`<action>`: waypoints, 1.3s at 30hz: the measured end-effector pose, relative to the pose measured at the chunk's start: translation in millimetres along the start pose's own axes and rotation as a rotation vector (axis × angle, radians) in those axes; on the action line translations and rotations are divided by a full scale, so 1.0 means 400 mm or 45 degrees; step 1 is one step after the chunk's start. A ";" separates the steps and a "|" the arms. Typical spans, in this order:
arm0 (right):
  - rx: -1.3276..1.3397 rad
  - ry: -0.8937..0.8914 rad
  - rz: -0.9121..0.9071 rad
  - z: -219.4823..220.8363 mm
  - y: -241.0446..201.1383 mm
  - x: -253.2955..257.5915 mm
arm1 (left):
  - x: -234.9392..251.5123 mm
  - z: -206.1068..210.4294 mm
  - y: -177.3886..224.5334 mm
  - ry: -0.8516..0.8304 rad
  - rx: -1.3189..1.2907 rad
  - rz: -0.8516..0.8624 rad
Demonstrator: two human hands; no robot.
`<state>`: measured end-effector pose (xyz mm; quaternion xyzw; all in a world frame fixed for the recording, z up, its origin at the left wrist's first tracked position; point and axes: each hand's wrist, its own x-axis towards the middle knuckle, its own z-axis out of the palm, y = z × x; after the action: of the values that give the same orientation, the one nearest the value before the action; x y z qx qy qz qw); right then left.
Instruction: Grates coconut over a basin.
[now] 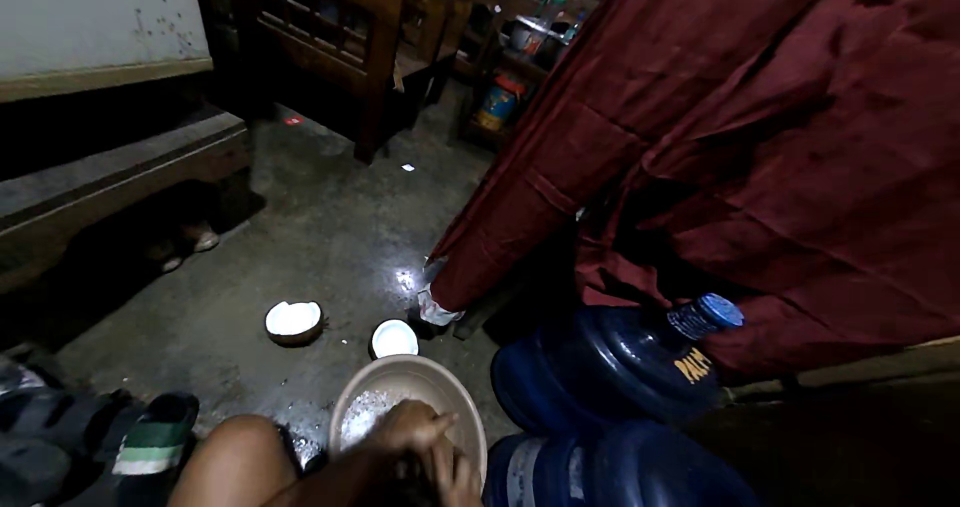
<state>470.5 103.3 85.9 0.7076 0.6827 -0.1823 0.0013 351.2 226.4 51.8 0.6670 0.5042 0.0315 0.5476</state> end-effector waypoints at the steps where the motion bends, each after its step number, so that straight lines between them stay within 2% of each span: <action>1: 0.006 -0.089 0.054 -0.011 0.004 0.035 | 0.018 -0.008 0.005 -0.015 -0.087 -0.110; 3: -0.009 -0.242 0.127 -0.047 0.013 0.096 | 0.045 -0.021 0.015 -0.060 -0.208 -0.206; 5: -0.025 -0.264 0.123 -0.101 -0.003 0.108 | 0.026 -0.055 0.042 -0.082 -0.298 -0.161; 8: 0.044 -0.029 -0.042 -0.159 -0.012 -0.019 | -0.085 -0.060 0.101 -0.086 -0.213 -0.009; 11: 0.054 0.190 -0.153 -0.084 -0.004 -0.102 | -0.125 0.016 0.059 0.132 0.029 0.197; 12: 0.037 0.176 -0.121 -0.043 -0.003 -0.093 | -0.102 0.031 0.026 0.170 0.060 0.206; 14: 0.001 0.079 -0.034 0.006 -0.002 -0.034 | -0.037 0.015 -0.006 0.074 0.010 0.076; 16: -0.045 -0.076 0.060 -0.007 0.003 0.047 | 0.029 -0.003 -0.016 0.047 -0.074 -0.001; 18: -0.086 -0.196 0.101 -0.041 0.017 0.103 | 0.052 0.000 -0.029 0.171 -0.079 0.051; 20: -0.039 -0.204 0.129 -0.065 0.037 0.127 | 0.029 0.003 -0.056 0.390 -0.026 -0.084; 22: 0.168 -0.086 0.156 -0.089 0.082 0.121 | -0.013 0.023 -0.098 0.569 -0.007 -0.390; 25: 0.612 0.034 0.311 -0.120 0.157 0.105 | -0.054 0.075 -0.190 0.473 0.054 -0.827; 27: 0.904 0.065 0.511 -0.113 0.204 0.107 | -0.057 0.094 -0.224 0.417 0.105 -0.948; 30: 1.216 0.058 0.634 -0.100 0.235 0.108 | -0.043 0.082 -0.243 0.454 0.075 -0.903; 32: 1.269 0.039 0.635 -0.091 0.242 0.101 | -0.034 0.051 -0.262 0.453 0.080 -0.803; 36: 1.085 0.026 0.531 -0.095 0.242 0.110 | 0.015 -0.021 -0.268 0.402 0.215 -0.692; 39: 0.827 -0.024 0.448 -0.128 0.207 0.124 | 0.041 -0.052 -0.216 0.385 0.443 -0.629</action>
<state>563.9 158.5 100.2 0.7760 0.4572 -0.3929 -0.1857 291.6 243.3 -14.0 0.5959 0.7240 -0.0902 0.3357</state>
